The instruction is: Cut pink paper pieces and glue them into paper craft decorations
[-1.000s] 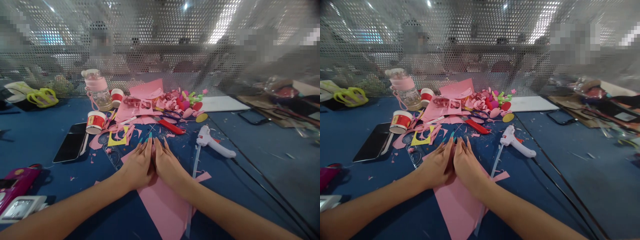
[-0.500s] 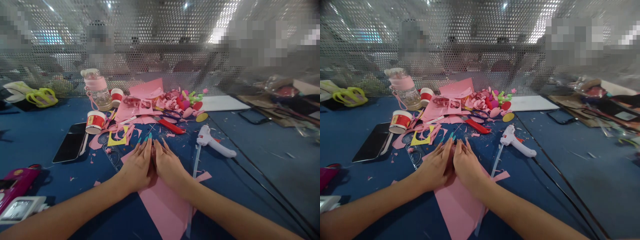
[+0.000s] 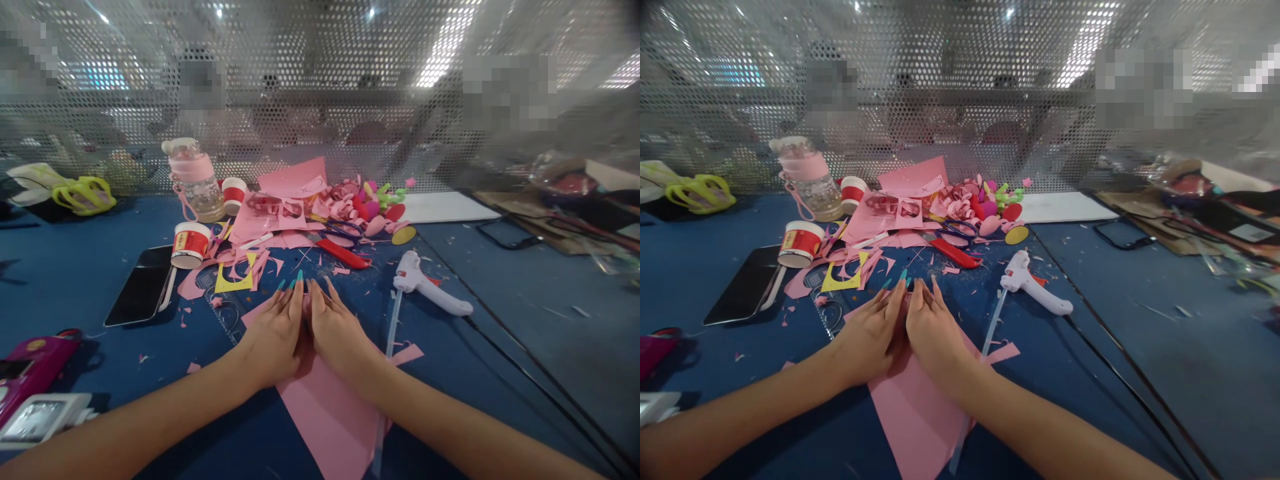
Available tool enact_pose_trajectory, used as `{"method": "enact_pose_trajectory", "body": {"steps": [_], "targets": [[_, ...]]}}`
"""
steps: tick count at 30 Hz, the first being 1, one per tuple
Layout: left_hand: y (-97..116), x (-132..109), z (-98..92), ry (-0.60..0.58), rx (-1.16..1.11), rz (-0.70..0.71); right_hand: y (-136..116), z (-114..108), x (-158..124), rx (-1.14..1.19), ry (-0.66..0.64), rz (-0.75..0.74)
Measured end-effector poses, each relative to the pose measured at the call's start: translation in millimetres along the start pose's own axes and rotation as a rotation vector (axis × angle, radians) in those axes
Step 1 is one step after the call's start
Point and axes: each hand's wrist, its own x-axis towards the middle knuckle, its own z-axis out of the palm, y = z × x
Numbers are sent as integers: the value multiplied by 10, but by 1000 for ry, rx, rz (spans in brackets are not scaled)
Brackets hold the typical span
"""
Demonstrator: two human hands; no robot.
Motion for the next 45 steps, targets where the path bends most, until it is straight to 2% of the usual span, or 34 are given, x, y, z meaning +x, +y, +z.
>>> {"method": "enact_pose_trajectory", "body": {"steps": [4,11,15,22,30,37,45], "targets": [[0,-23,10,-10,33,16,14,9,-13,59,23,11],[7,-52,25,41,32,-4,-3,8,-13,-22,27,-2],[6,-45,25,37,23,-12,-6,-3,-15,24,20,10],[-3,-35,35,31,29,-13,-22,4,-23,32,103,80],[15,-70,26,-31,44,-12,-29,-46,-31,-65,-27,-50],[33,-91,19,-27,54,-11,-18,-113,-49,-41,-53,-37],[44,-133,28,-18,70,-4,-53,-138,-67,-100,-155,-79]]}}
